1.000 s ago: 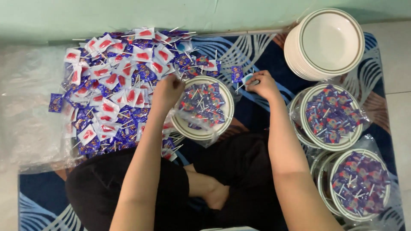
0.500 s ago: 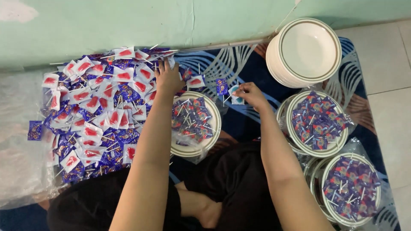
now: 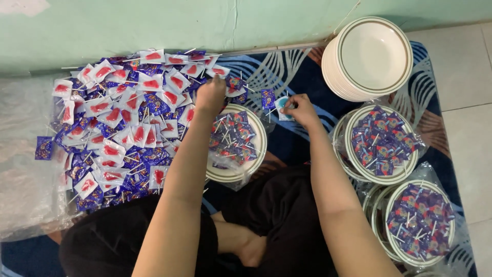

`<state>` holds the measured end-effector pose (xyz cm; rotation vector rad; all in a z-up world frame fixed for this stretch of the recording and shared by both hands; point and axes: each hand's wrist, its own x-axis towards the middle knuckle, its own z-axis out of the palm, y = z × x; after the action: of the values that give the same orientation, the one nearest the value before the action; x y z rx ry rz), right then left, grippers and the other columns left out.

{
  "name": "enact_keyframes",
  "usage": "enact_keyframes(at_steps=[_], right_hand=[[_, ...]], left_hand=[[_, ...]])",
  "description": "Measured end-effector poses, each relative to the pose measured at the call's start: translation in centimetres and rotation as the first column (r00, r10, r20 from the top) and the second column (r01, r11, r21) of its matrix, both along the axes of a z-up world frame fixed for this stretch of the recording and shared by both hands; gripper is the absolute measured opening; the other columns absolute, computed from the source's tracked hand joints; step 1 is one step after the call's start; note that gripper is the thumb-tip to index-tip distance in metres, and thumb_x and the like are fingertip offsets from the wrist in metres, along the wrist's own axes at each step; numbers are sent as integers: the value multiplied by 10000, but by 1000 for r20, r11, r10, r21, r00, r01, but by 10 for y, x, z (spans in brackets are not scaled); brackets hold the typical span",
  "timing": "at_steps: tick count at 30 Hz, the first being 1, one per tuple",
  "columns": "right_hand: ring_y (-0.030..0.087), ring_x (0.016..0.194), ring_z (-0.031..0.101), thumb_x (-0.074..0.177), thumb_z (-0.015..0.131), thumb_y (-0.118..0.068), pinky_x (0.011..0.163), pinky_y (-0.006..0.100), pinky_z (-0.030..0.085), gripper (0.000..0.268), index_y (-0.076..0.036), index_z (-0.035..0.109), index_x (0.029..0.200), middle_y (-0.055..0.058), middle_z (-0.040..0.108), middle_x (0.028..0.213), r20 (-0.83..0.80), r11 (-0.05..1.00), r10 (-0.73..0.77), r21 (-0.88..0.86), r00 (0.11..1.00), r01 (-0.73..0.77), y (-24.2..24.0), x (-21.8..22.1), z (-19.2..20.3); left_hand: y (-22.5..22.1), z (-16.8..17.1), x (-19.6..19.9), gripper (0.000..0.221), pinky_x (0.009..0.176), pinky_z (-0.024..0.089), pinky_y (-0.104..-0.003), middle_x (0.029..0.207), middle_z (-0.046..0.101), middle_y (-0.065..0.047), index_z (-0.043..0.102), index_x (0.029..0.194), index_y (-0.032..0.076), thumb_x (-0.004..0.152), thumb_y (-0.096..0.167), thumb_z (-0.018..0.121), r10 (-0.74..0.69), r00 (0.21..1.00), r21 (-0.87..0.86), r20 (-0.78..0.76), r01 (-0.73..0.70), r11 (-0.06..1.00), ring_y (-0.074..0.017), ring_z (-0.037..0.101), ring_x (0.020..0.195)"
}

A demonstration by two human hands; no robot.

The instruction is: Placing small food sachets onto plates and organizing them for packaging while sitting on the floor.

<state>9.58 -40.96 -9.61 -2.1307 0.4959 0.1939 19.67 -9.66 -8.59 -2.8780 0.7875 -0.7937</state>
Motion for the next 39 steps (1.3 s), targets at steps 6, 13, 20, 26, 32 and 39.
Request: enact_keyframes(at_steps=[6,13,20,26,32,39], right_hand=[[357,1145,626,696,896,-241,948,469,517,462,-119,618,1044,116,585,1165,-9,996,-35,-83,999,34,9,-3,11],[335,1120,668,763,895,-108,865,485,573,645,-92,539,1300,148,672,1117,35,990,-115,81,993,112,17,-8,14],[317,1135,675,742,853,-169,912,442,552,477,-123,690,1187,132,732,1122,14,969,-205,148,979,200,19,-15,5],[402,1214,629,850,753,-43,1009,460,552,470,49,629,1294,312,614,1294,8,755,-454,534,891,380,24,-24,11],[354,1128,672,877,757,-175,949,449,570,422,31,690,1240,243,674,1218,104,851,-431,377,897,365,38,-46,37],[141,633,717,803,781,-277,568,252,568,201,-174,779,975,36,752,802,90,835,-495,323,864,445,41,-65,23]], left_hand=[[-16,15,-21,311,633,635,-326,1135,707,-43,711,1100,211,875,10,639,-359,899,-243,-252,301,922,-274,774,806],[-27,27,-34,477,885,613,-417,1220,703,-168,636,1317,110,872,-61,625,-571,774,-462,-274,415,784,-349,741,1003],[-12,38,-43,457,973,575,-389,1355,625,-175,678,1290,74,850,115,792,-532,601,-556,-597,168,814,-345,665,1191],[-1,30,-56,352,964,575,-403,1273,670,-156,730,1173,65,826,109,768,-549,612,-601,-570,145,786,-333,688,1138],[24,23,-74,144,898,585,-357,1107,719,-85,750,955,101,903,35,633,-511,735,-593,-447,184,784,-280,723,1034],[86,78,-130,184,883,553,-487,1001,738,-117,616,1154,144,972,118,622,-341,759,-658,-555,-150,738,-364,712,967]])
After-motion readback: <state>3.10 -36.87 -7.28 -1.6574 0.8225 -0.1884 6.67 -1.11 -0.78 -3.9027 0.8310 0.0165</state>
